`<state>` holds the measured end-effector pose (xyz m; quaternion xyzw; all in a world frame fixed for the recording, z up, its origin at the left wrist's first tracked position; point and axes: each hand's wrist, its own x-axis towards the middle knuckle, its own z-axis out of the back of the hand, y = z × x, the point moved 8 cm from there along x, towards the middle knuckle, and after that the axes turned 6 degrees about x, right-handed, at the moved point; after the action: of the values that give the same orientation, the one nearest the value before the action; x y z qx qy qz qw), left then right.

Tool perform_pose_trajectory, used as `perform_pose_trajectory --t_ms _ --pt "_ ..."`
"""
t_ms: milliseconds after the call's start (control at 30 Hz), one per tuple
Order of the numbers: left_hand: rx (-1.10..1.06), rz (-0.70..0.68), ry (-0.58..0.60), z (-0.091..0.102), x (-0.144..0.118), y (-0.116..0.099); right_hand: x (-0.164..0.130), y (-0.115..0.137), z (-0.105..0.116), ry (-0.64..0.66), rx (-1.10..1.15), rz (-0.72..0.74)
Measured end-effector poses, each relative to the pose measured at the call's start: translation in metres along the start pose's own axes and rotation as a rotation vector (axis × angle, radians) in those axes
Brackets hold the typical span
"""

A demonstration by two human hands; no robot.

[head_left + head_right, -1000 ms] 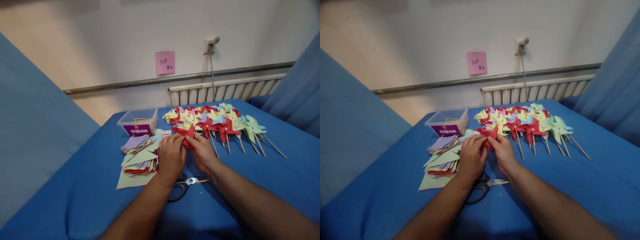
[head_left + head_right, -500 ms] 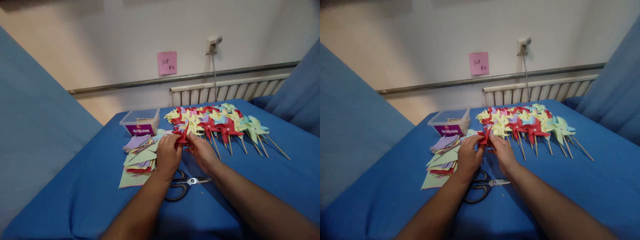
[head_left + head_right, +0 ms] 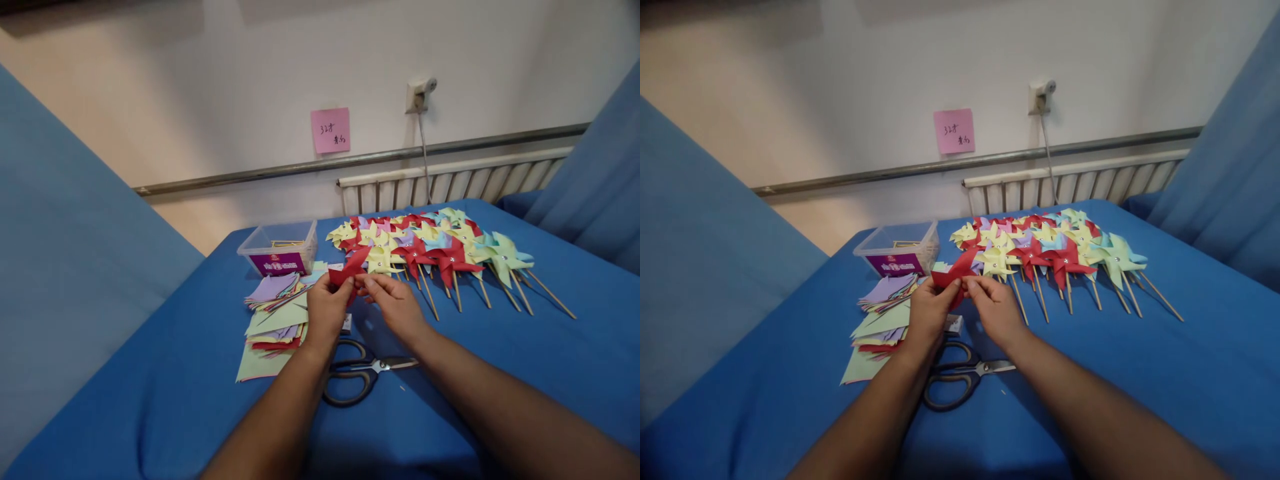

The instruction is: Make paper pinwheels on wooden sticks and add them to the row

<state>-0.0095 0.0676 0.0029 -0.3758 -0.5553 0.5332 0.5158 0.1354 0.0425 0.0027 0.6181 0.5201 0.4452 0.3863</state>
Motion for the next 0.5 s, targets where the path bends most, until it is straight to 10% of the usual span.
perform_pose_trajectory --t_ms 367,500 --pt "-0.296 0.278 0.039 -0.017 -0.016 0.016 -0.01 0.051 0.026 -0.192 -0.241 0.502" --pt "-0.36 0.351 0.12 -0.03 -0.026 0.024 0.01 0.086 0.002 -0.159 -0.396 0.733"
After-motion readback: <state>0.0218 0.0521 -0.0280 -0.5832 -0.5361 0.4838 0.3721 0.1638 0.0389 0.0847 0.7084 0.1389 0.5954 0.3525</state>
